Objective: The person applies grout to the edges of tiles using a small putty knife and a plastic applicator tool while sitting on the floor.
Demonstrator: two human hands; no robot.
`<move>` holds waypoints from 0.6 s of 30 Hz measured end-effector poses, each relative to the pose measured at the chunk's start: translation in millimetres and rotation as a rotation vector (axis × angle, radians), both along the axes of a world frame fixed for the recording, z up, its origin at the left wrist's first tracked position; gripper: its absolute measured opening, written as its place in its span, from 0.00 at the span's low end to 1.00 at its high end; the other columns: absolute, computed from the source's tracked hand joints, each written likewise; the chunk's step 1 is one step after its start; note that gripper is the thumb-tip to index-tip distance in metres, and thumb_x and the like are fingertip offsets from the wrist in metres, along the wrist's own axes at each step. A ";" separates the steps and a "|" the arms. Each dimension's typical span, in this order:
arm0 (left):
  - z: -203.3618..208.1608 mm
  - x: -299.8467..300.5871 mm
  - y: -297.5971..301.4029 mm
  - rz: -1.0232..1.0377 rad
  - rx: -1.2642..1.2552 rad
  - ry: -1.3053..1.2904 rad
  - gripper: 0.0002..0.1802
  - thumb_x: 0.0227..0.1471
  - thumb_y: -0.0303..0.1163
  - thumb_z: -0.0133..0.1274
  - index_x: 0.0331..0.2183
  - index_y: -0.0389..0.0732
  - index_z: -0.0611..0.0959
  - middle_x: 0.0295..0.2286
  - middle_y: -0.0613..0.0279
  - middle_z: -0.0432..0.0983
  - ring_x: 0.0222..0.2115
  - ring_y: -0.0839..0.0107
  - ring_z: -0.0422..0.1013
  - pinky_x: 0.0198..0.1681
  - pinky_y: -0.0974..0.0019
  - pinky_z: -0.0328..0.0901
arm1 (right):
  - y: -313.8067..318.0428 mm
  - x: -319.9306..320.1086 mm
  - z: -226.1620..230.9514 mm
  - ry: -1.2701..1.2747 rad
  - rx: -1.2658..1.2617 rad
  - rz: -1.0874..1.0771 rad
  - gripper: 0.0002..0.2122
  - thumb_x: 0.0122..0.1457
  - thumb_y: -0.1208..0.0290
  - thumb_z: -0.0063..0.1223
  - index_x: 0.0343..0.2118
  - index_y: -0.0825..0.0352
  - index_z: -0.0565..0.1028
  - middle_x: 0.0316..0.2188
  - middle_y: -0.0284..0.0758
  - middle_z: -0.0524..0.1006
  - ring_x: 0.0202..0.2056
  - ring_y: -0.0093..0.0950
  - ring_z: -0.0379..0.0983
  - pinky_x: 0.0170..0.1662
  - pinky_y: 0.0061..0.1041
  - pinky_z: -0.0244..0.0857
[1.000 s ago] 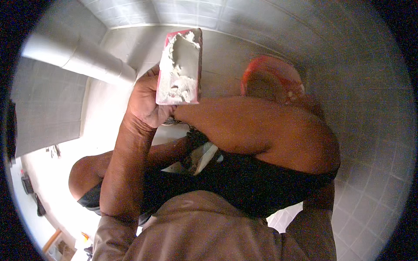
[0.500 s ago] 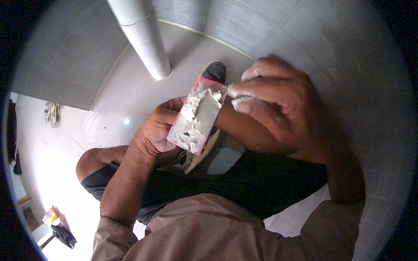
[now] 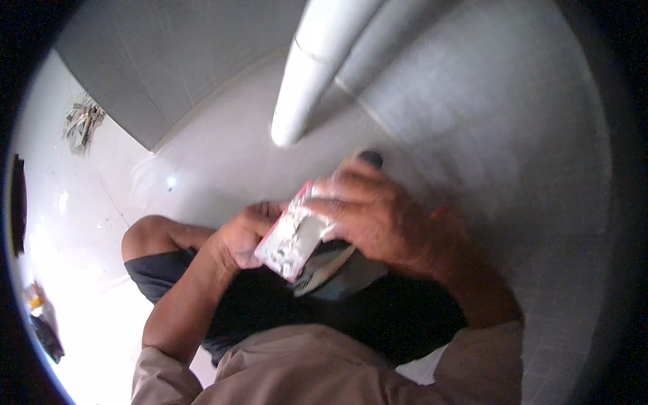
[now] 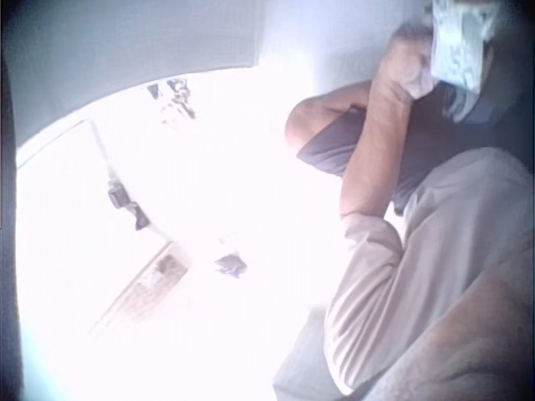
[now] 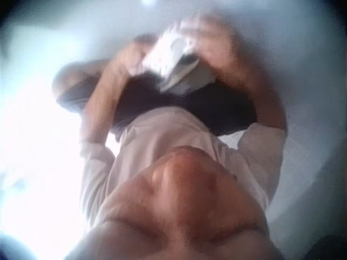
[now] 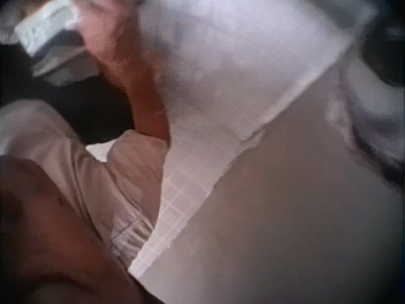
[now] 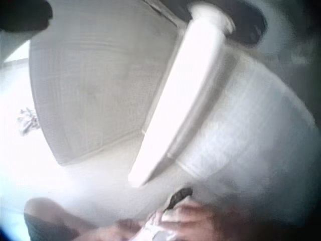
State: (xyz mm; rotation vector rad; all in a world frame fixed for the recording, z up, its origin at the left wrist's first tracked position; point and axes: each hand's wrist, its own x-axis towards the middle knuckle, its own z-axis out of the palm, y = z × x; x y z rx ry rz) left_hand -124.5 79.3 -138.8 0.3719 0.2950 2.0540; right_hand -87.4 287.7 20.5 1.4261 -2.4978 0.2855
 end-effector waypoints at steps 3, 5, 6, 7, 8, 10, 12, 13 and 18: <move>-12.2 -12.9 -21.4 -0.033 0.056 0.056 0.24 0.50 0.19 0.56 0.51 0.25 0.75 0.41 0.45 0.80 0.40 0.60 0.80 0.46 0.58 0.75 | -24.2 -10.3 3.7 -0.017 0.124 0.018 0.25 0.46 0.66 0.65 0.49 0.66 0.78 0.49 0.36 0.75 0.45 0.34 0.69 0.51 0.33 0.66; -6.1 -8.7 -22.8 -0.027 0.126 0.047 0.26 0.50 0.20 0.56 0.52 0.24 0.74 0.42 0.44 0.80 0.40 0.58 0.80 0.45 0.58 0.75 | -35.8 -9.7 19.6 0.009 0.198 0.057 0.25 0.47 0.66 0.64 0.50 0.69 0.76 0.49 0.38 0.74 0.45 0.36 0.69 0.51 0.34 0.66; -4.7 -2.2 -30.3 -0.045 0.153 0.002 0.26 0.50 0.20 0.56 0.52 0.24 0.73 0.42 0.44 0.79 0.40 0.58 0.80 0.45 0.57 0.75 | -44.9 -8.1 21.8 -0.004 0.204 0.059 0.25 0.47 0.67 0.64 0.50 0.70 0.76 0.49 0.38 0.74 0.45 0.36 0.69 0.52 0.34 0.66; -4.3 -0.8 -31.6 0.034 0.110 0.020 0.26 0.50 0.23 0.57 0.51 0.24 0.73 0.41 0.46 0.80 0.38 0.58 0.80 0.41 0.56 0.75 | -49.5 -9.7 26.5 0.026 0.214 0.075 0.25 0.47 0.67 0.64 0.50 0.70 0.76 0.49 0.38 0.74 0.45 0.36 0.69 0.52 0.34 0.66; 6.4 -0.4 -22.0 0.041 0.116 0.023 0.26 0.50 0.23 0.57 0.51 0.24 0.73 0.41 0.46 0.80 0.38 0.58 0.80 0.41 0.56 0.75 | -39.7 -15.0 32.5 -0.024 0.207 0.071 0.23 0.49 0.70 0.64 0.50 0.70 0.76 0.48 0.39 0.74 0.45 0.38 0.70 0.51 0.34 0.66; 30.6 -0.4 -4.6 0.078 0.132 -0.029 0.26 0.50 0.23 0.57 0.51 0.24 0.73 0.40 0.46 0.80 0.37 0.59 0.80 0.40 0.56 0.76 | -21.8 -28.1 57.0 -0.070 0.211 0.081 0.22 0.50 0.72 0.63 0.50 0.70 0.75 0.47 0.41 0.74 0.46 0.40 0.70 0.51 0.34 0.67; 40.3 4.7 -3.6 0.095 0.103 -0.035 0.26 0.50 0.24 0.57 0.50 0.24 0.73 0.38 0.44 0.80 0.36 0.58 0.80 0.39 0.56 0.76 | -24.4 -28.7 70.3 -0.126 0.208 0.099 0.22 0.51 0.72 0.62 0.50 0.71 0.75 0.47 0.41 0.74 0.46 0.40 0.70 0.51 0.33 0.66; 46.3 7.1 -3.7 0.119 0.112 -0.046 0.26 0.50 0.25 0.57 0.50 0.24 0.73 0.38 0.43 0.79 0.35 0.57 0.79 0.38 0.56 0.76 | -25.1 -28.1 76.6 -0.119 0.203 0.099 0.22 0.51 0.72 0.62 0.50 0.71 0.75 0.47 0.41 0.74 0.46 0.40 0.70 0.51 0.33 0.66; 63.8 13.7 -17.5 0.254 0.017 -0.006 0.27 0.50 0.29 0.57 0.49 0.24 0.73 0.35 0.42 0.78 0.32 0.55 0.78 0.32 0.58 0.75 | -38.3 -27.6 87.6 -0.010 0.139 0.200 0.20 0.47 0.74 0.63 0.45 0.74 0.76 0.42 0.40 0.73 0.45 0.38 0.70 0.50 0.32 0.67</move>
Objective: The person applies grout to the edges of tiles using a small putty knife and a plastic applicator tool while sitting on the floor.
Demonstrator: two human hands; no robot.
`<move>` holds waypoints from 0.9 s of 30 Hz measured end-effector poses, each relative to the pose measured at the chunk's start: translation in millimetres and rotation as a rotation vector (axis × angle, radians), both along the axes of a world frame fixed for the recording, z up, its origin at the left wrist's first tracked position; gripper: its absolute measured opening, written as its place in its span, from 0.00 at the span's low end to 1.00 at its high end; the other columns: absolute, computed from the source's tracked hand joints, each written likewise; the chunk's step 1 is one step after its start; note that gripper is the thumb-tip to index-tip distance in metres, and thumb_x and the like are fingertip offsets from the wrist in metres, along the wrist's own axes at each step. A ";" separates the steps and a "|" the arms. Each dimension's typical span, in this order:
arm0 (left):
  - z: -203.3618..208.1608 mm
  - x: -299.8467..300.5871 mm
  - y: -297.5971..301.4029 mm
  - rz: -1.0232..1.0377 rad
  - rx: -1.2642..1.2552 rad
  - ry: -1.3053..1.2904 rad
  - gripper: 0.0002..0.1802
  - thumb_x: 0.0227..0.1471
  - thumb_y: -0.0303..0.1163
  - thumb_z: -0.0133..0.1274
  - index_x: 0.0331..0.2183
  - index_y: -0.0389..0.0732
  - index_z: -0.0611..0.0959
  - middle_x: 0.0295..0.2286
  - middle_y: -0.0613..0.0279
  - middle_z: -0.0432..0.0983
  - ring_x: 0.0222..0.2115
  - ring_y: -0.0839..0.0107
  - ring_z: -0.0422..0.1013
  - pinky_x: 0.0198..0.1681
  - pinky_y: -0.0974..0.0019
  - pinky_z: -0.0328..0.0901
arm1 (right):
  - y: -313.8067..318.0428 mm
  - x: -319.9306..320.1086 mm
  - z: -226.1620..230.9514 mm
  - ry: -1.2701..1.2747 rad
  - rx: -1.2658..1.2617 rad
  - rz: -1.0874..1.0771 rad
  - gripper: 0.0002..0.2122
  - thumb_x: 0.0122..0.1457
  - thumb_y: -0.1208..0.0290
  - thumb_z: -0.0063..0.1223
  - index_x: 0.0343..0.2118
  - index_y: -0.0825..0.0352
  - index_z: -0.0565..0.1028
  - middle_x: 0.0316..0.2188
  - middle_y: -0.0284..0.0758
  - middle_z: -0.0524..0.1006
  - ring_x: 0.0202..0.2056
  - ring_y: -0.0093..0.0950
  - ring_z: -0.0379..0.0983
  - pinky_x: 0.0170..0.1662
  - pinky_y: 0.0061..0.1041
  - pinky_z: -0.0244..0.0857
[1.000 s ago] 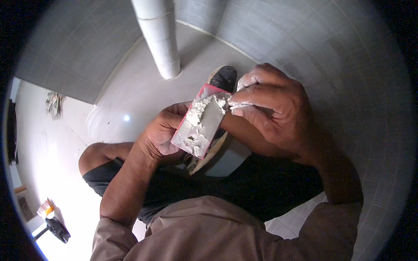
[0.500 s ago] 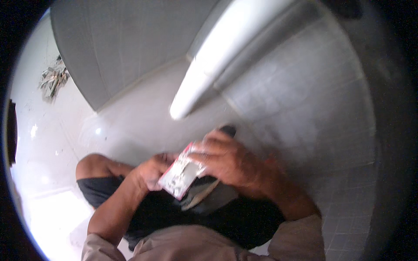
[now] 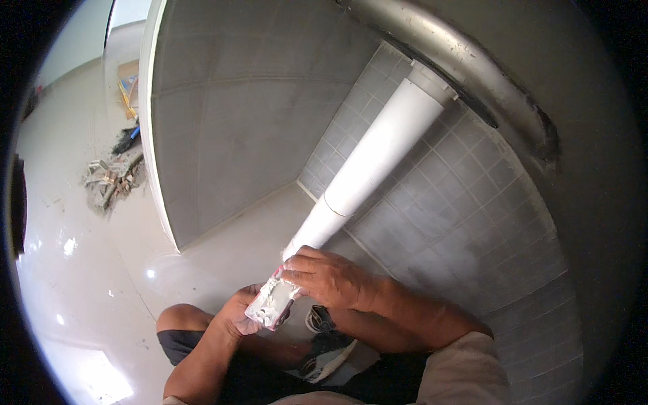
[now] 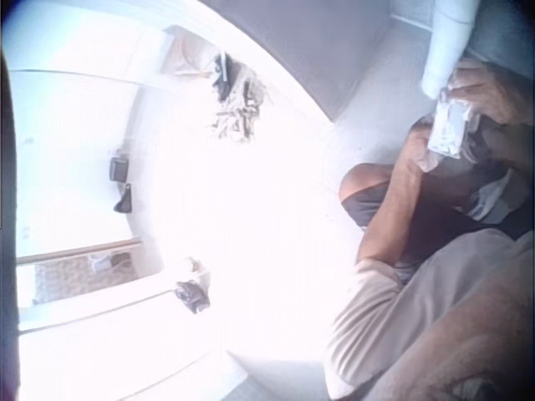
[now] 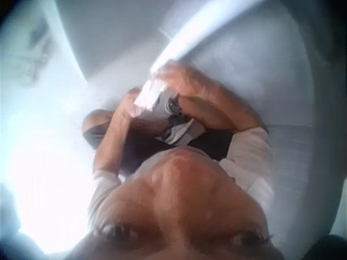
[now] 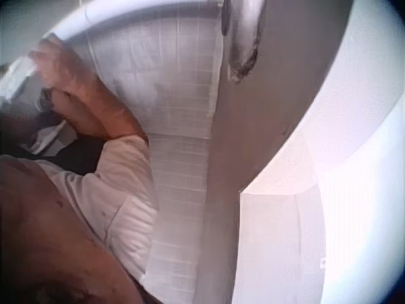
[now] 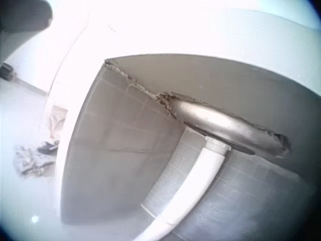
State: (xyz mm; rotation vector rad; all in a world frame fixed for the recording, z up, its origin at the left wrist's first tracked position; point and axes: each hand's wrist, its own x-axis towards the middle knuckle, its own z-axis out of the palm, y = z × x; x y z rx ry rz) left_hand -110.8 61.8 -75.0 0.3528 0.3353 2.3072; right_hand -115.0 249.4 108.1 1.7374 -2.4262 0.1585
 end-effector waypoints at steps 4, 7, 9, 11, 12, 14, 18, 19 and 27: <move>8.0 -10.4 -2.9 0.006 0.037 0.128 0.26 0.50 0.31 0.55 0.48 0.25 0.73 0.30 0.45 0.76 0.26 0.57 0.73 0.25 0.61 0.68 | -5.6 1.1 12.8 0.045 0.010 -0.019 0.20 0.47 0.73 0.64 0.44 0.74 0.76 0.41 0.39 0.73 0.44 0.37 0.70 0.50 0.32 0.68; 0.4 -21.1 -3.8 0.033 0.068 0.162 0.24 0.51 0.31 0.51 0.48 0.26 0.73 0.32 0.45 0.76 0.28 0.56 0.73 0.30 0.60 0.69 | -9.7 1.9 11.6 0.108 0.023 -0.024 0.18 0.47 0.72 0.65 0.41 0.73 0.77 0.39 0.39 0.74 0.42 0.37 0.70 0.48 0.33 0.68; -7.6 -26.3 -1.2 0.065 0.052 0.164 0.24 0.52 0.31 0.50 0.49 0.26 0.73 0.32 0.44 0.75 0.28 0.56 0.73 0.30 0.59 0.70 | -2.9 -2.1 -4.3 0.139 -0.008 -0.039 0.17 0.46 0.74 0.65 0.40 0.72 0.77 0.39 0.39 0.75 0.42 0.37 0.71 0.46 0.32 0.69; -18.4 -33.7 -0.1 0.140 0.001 0.148 0.23 0.54 0.31 0.47 0.49 0.27 0.74 0.33 0.44 0.75 0.29 0.56 0.73 0.31 0.59 0.70 | 2.5 -6.8 -20.5 0.159 -0.063 -0.087 0.11 0.47 0.75 0.65 0.36 0.69 0.80 0.35 0.36 0.76 0.39 0.36 0.72 0.44 0.31 0.69; -25.0 -40.3 0.1 0.141 -0.017 0.166 0.23 0.54 0.31 0.47 0.49 0.27 0.74 0.33 0.44 0.75 0.29 0.56 0.73 0.31 0.59 0.70 | 8.3 -10.6 -29.0 0.175 -0.083 -0.087 0.11 0.47 0.75 0.65 0.36 0.69 0.80 0.35 0.36 0.76 0.39 0.36 0.72 0.44 0.31 0.69; -47.6 -58.2 -10.1 0.276 -0.012 0.040 0.22 0.55 0.31 0.46 0.49 0.28 0.74 0.34 0.46 0.76 0.30 0.56 0.73 0.33 0.60 0.70 | 15.7 -25.6 -47.5 0.079 -0.365 -0.249 0.09 0.50 0.73 0.65 0.35 0.67 0.81 0.32 0.35 0.76 0.36 0.33 0.73 0.41 0.30 0.69; -71.5 -108.8 -25.0 0.170 -0.005 0.174 0.21 0.55 0.25 0.49 0.50 0.28 0.74 0.42 0.46 0.78 0.40 0.54 0.78 0.46 0.53 0.73 | -1.9 -74.6 -16.7 -0.348 -1.189 -0.656 0.07 0.56 0.73 0.63 0.37 0.67 0.82 0.30 0.28 0.81 0.26 0.15 0.68 0.31 0.17 0.63; -80.5 -125.5 -20.9 0.105 0.007 0.187 0.21 0.54 0.21 0.50 0.51 0.28 0.74 0.44 0.46 0.78 0.43 0.55 0.78 0.50 0.52 0.72 | -2.5 -101.1 -0.8 -0.447 -1.458 -0.369 0.07 0.57 0.74 0.61 0.38 0.69 0.81 0.30 0.29 0.80 0.27 0.15 0.68 0.32 0.16 0.61; -65.0 -146.3 -21.7 -0.028 -0.012 0.014 0.25 0.52 0.20 0.52 0.53 0.28 0.73 0.43 0.48 0.79 0.41 0.58 0.79 0.47 0.56 0.75 | -82.7 -261.2 189.7 -0.516 -2.018 -0.140 0.07 0.60 0.78 0.58 0.41 0.70 0.77 0.35 0.34 0.79 0.30 0.20 0.69 0.34 0.20 0.63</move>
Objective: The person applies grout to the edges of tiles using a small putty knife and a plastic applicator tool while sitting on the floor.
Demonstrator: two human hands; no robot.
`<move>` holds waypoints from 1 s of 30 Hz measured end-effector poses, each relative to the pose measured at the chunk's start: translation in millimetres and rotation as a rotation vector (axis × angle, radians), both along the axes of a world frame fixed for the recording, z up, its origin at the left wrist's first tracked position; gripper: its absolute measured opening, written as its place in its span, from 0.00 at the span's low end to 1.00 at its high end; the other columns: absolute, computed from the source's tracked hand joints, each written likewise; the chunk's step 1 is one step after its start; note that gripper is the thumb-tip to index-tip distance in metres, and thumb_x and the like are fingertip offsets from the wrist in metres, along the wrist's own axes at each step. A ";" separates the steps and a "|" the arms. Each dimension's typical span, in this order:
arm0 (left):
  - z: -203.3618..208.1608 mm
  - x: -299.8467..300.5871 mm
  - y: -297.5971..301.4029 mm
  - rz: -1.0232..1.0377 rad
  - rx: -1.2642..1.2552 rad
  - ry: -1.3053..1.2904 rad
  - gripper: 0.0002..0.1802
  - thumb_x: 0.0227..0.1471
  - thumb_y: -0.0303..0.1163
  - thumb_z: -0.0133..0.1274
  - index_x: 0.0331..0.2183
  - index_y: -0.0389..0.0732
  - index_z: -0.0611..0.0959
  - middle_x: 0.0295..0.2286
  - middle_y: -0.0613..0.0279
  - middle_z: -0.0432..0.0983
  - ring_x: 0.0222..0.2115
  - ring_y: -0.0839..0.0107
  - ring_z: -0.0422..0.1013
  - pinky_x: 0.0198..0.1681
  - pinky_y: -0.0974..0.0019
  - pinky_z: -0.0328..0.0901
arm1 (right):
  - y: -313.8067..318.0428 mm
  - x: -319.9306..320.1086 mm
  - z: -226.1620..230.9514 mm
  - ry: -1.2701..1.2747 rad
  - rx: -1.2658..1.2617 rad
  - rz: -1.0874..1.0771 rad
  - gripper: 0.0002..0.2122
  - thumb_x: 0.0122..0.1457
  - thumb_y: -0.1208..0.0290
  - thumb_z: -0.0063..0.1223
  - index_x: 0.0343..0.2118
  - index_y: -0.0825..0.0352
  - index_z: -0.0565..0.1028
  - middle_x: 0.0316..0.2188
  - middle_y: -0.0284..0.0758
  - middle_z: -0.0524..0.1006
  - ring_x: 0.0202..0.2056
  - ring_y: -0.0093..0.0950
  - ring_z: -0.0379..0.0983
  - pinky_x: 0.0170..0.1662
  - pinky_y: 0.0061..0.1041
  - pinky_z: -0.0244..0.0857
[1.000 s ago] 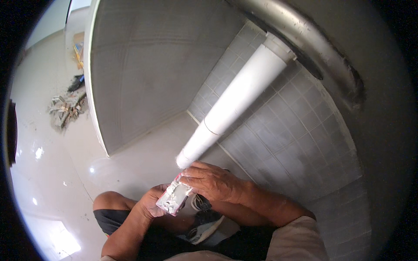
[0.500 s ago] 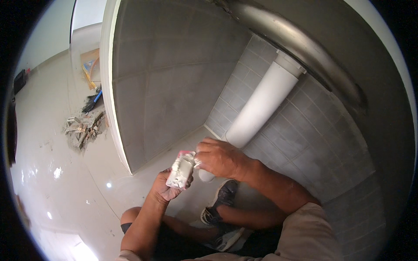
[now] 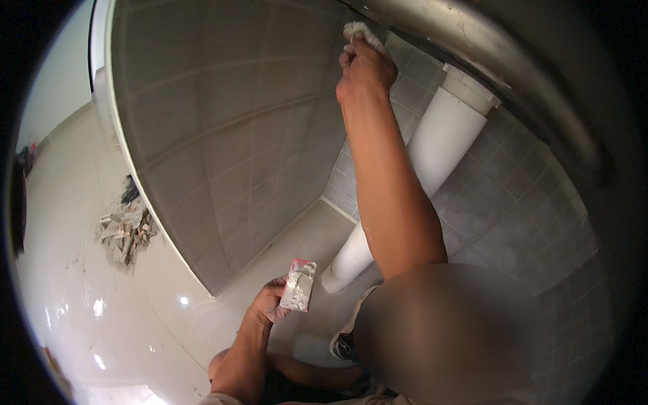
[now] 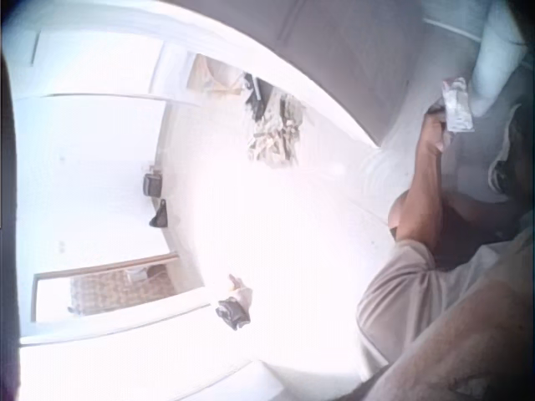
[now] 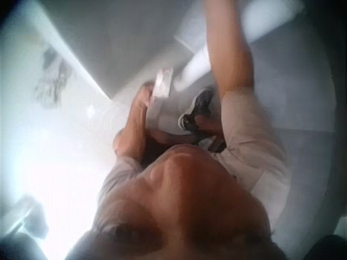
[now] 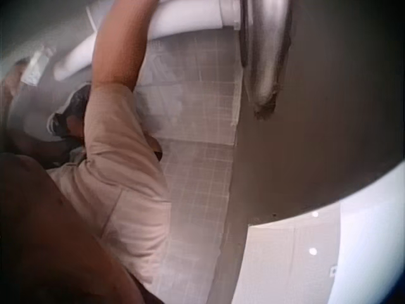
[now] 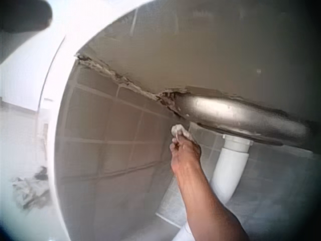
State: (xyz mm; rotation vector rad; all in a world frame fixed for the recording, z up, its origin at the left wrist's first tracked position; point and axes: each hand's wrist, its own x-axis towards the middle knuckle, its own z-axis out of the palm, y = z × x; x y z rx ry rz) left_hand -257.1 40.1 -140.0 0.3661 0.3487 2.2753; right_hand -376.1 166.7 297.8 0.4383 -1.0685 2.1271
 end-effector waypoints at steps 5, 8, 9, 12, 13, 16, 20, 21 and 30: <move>2.1 -1.1 -5.8 -0.041 0.023 -0.008 0.26 0.52 0.21 0.54 0.54 0.28 0.72 0.43 0.49 0.79 0.41 0.60 0.79 0.48 0.57 0.75 | 0.0 -56.5 33.0 0.002 -0.116 -0.161 0.06 0.55 0.81 0.60 0.36 0.71 0.78 0.30 0.33 0.79 0.28 0.21 0.70 0.30 0.22 0.64; 1.5 -4.7 -6.4 -0.045 -0.042 -0.044 0.25 0.51 0.18 0.51 0.53 0.27 0.74 0.44 0.48 0.79 0.42 0.61 0.79 0.48 0.59 0.75 | -4.3 -80.4 37.3 -0.021 -0.123 -0.175 0.10 0.54 0.81 0.60 0.39 0.73 0.76 0.33 0.35 0.79 0.31 0.24 0.72 0.35 0.23 0.67; 0.6 -6.0 -6.2 -0.046 -0.040 -0.047 0.25 0.51 0.18 0.51 0.53 0.27 0.74 0.44 0.48 0.79 0.42 0.61 0.79 0.48 0.59 0.75 | -2.6 -87.0 39.1 0.004 -0.159 -0.198 0.09 0.54 0.82 0.60 0.39 0.72 0.76 0.32 0.35 0.79 0.29 0.23 0.72 0.31 0.21 0.66; 0.2 -5.2 -6.2 -0.052 -0.047 -0.047 0.25 0.51 0.18 0.52 0.53 0.26 0.73 0.44 0.48 0.79 0.42 0.61 0.79 0.49 0.59 0.75 | -7.0 -93.9 33.5 0.044 -0.167 -0.244 0.09 0.55 0.83 0.60 0.39 0.72 0.76 0.32 0.35 0.78 0.30 0.24 0.73 0.30 0.20 0.66; -0.2 -5.0 -6.5 -0.044 -0.061 -0.057 0.25 0.51 0.18 0.52 0.53 0.25 0.73 0.44 0.47 0.79 0.42 0.61 0.79 0.49 0.59 0.74 | -9.6 -93.5 31.0 0.064 -0.139 -0.267 0.10 0.54 0.83 0.59 0.40 0.72 0.76 0.34 0.35 0.78 0.32 0.25 0.74 0.32 0.21 0.67; -0.1 -4.9 -7.4 -0.058 -0.056 -0.054 0.26 0.51 0.17 0.52 0.53 0.25 0.72 0.44 0.46 0.78 0.43 0.60 0.79 0.50 0.59 0.74 | -18.6 -91.0 25.5 0.086 -0.112 -0.222 0.14 0.55 0.85 0.54 0.45 0.72 0.76 0.40 0.38 0.77 0.40 0.30 0.74 0.43 0.26 0.68; 4.8 -2.1 -7.0 -0.080 -0.053 -0.056 0.27 0.49 0.16 0.51 0.53 0.24 0.72 0.45 0.45 0.78 0.43 0.60 0.78 0.50 0.60 0.74 | -27.7 -93.9 16.7 0.096 -0.005 -0.265 0.18 0.56 0.85 0.48 0.51 0.72 0.74 0.46 0.39 0.76 0.48 0.34 0.73 0.52 0.32 0.65; 3.6 -1.8 -7.6 -0.077 -0.054 -0.062 0.27 0.49 0.16 0.51 0.53 0.24 0.72 0.45 0.45 0.78 0.43 0.60 0.78 0.50 0.60 0.74 | -29.3 -96.2 15.6 0.154 -0.042 -0.168 0.18 0.57 0.82 0.50 0.52 0.71 0.73 0.46 0.37 0.76 0.49 0.32 0.72 0.53 0.29 0.64; 5.5 -5.0 -2.2 -0.051 -0.120 -0.082 0.28 0.48 0.16 0.50 0.54 0.26 0.72 0.45 0.47 0.78 0.42 0.60 0.78 0.50 0.60 0.74 | 8.0 -112.4 24.9 0.153 1.109 -1.462 0.18 0.48 0.82 0.49 0.45 0.74 0.78 0.47 0.48 0.76 0.46 0.42 0.75 0.49 0.34 0.69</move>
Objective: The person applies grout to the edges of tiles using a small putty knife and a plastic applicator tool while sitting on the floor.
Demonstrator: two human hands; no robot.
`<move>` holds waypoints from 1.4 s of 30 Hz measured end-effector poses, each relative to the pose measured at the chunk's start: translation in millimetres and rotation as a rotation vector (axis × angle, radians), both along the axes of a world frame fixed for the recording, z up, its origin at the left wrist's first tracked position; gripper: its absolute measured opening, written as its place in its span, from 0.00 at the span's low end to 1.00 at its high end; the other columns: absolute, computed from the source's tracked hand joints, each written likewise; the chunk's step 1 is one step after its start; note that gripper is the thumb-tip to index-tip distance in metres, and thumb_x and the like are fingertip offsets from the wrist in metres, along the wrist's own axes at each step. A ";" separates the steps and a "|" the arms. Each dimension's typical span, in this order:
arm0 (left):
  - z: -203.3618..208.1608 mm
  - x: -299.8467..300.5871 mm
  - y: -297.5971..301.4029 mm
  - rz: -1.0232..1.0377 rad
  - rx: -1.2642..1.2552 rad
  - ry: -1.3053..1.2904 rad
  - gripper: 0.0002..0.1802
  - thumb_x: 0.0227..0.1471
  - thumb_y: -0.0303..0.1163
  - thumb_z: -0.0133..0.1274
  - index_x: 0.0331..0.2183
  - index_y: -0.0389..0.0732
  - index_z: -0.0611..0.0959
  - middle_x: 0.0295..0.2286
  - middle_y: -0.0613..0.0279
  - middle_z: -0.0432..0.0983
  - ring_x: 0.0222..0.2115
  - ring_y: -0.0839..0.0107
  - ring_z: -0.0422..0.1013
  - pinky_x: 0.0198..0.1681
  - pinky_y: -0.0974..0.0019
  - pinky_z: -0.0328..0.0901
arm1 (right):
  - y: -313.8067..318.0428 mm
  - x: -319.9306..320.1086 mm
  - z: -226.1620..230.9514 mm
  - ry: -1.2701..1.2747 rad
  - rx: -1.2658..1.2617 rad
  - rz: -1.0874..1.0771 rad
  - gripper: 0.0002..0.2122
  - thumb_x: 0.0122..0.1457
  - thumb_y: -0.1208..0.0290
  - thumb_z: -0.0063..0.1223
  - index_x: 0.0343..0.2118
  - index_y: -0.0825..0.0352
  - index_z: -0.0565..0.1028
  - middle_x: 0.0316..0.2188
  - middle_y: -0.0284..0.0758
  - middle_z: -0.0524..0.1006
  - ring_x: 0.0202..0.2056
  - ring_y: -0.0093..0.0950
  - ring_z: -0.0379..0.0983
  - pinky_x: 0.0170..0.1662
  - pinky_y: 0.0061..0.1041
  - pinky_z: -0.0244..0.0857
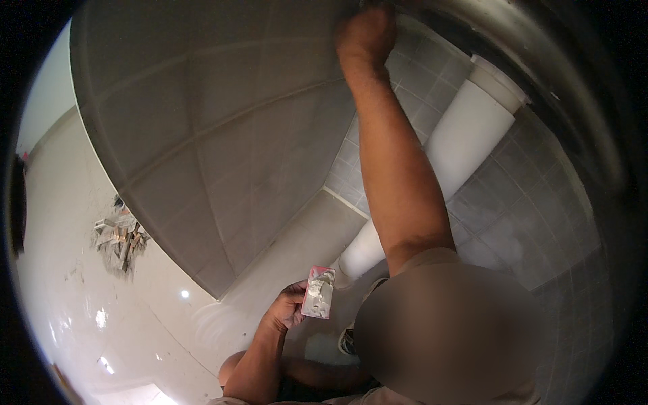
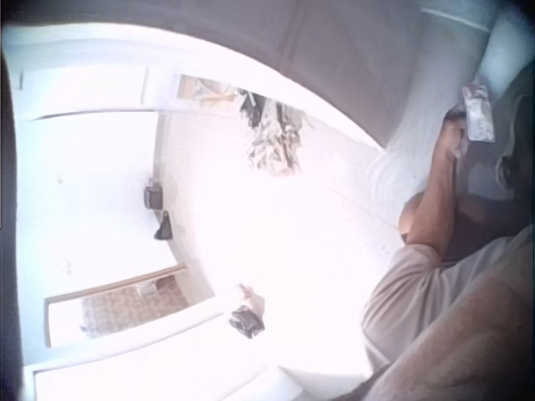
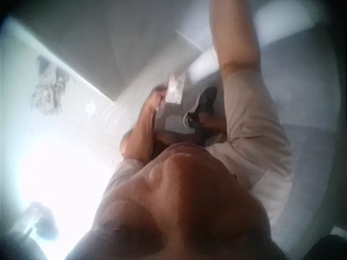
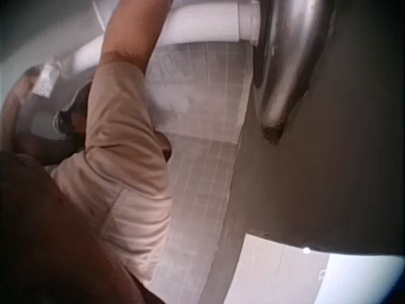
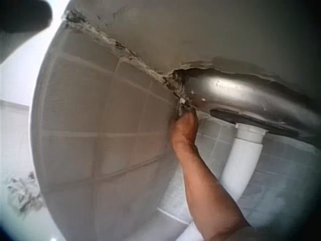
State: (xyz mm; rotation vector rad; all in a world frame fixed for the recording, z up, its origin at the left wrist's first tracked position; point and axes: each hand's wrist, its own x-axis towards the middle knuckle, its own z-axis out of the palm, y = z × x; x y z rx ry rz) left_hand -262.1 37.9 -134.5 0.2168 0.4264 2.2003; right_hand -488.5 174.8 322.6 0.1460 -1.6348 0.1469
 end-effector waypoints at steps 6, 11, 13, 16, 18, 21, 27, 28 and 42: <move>1.1 -0.3 0.5 0.010 0.012 -0.010 0.27 0.49 0.18 0.50 0.54 0.27 0.72 0.45 0.47 0.78 0.43 0.60 0.78 0.50 0.57 0.74 | -27.8 23.7 -4.8 -0.100 -0.932 1.026 0.18 0.55 0.82 0.49 0.51 0.69 0.76 0.46 0.37 0.76 0.40 0.30 0.73 0.38 0.32 0.67; 2.6 4.5 -3.3 0.052 0.029 -0.037 0.27 0.50 0.18 0.51 0.54 0.26 0.73 0.45 0.46 0.78 0.42 0.59 0.78 0.49 0.57 0.75 | -68.0 22.9 -16.0 0.128 -0.870 0.904 0.21 0.56 0.85 0.46 0.54 0.69 0.74 0.47 0.37 0.76 0.42 0.30 0.73 0.40 0.32 0.67; 3.6 3.7 0.6 0.053 0.039 -0.036 0.27 0.50 0.18 0.51 0.54 0.26 0.73 0.45 0.46 0.78 0.42 0.59 0.78 0.49 0.57 0.75 | -30.4 0.7 -5.8 0.177 -0.444 0.598 0.19 0.56 0.82 0.47 0.52 0.70 0.75 0.46 0.41 0.76 0.43 0.34 0.73 0.43 0.33 0.67; 4.8 -2.6 12.0 0.054 0.032 -0.009 0.27 0.50 0.18 0.51 0.54 0.26 0.73 0.44 0.46 0.78 0.43 0.59 0.78 0.49 0.56 0.74 | 24.0 -22.6 7.4 0.229 0.185 0.107 0.17 0.55 0.78 0.49 0.49 0.72 0.77 0.43 0.47 0.76 0.45 0.40 0.74 0.48 0.34 0.67; 3.0 0.5 3.5 0.068 -0.007 -0.005 0.27 0.49 0.18 0.51 0.54 0.26 0.73 0.44 0.45 0.78 0.43 0.59 0.78 0.49 0.56 0.74 | 18.9 -6.5 -6.4 0.131 0.154 0.091 0.17 0.55 0.76 0.50 0.47 0.72 0.78 0.42 0.47 0.76 0.43 0.40 0.74 0.47 0.33 0.68; 7.9 3.7 -15.0 0.221 -0.036 -0.037 0.26 0.50 0.19 0.52 0.53 0.27 0.73 0.43 0.48 0.79 0.41 0.60 0.78 0.48 0.58 0.75 | -14.7 58.2 -52.6 -0.081 -0.055 0.253 0.15 0.54 0.74 0.54 0.45 0.72 0.80 0.39 0.45 0.76 0.39 0.35 0.75 0.43 0.30 0.68; 22.9 14.2 6.0 0.290 -0.004 -0.024 0.21 0.56 0.20 0.48 0.52 0.30 0.74 0.43 0.50 0.79 0.40 0.62 0.78 0.46 0.59 0.75 | 26.8 216.1 -192.9 -0.990 -0.083 0.485 0.09 0.55 0.78 0.59 0.39 0.66 0.83 0.32 0.34 0.76 0.32 0.24 0.74 0.35 0.24 0.66; 23.8 19.2 0.1 0.327 0.025 -0.046 0.21 0.56 0.19 0.47 0.53 0.29 0.74 0.44 0.49 0.78 0.42 0.62 0.78 0.47 0.59 0.75 | 28.0 228.7 -218.2 -1.120 0.018 0.541 0.12 0.54 0.81 0.59 0.42 0.66 0.82 0.31 0.32 0.76 0.34 0.20 0.72 0.36 0.20 0.65; 26.4 12.7 -1.5 0.508 -0.061 0.048 0.15 0.56 0.18 0.49 0.46 0.30 0.79 0.39 0.55 0.80 0.37 0.69 0.78 0.38 0.67 0.75 | -2.9 269.6 -293.3 -1.117 0.198 0.322 0.12 0.49 0.73 0.64 0.36 0.70 0.77 0.35 0.40 0.74 0.40 0.43 0.70 0.44 0.39 0.67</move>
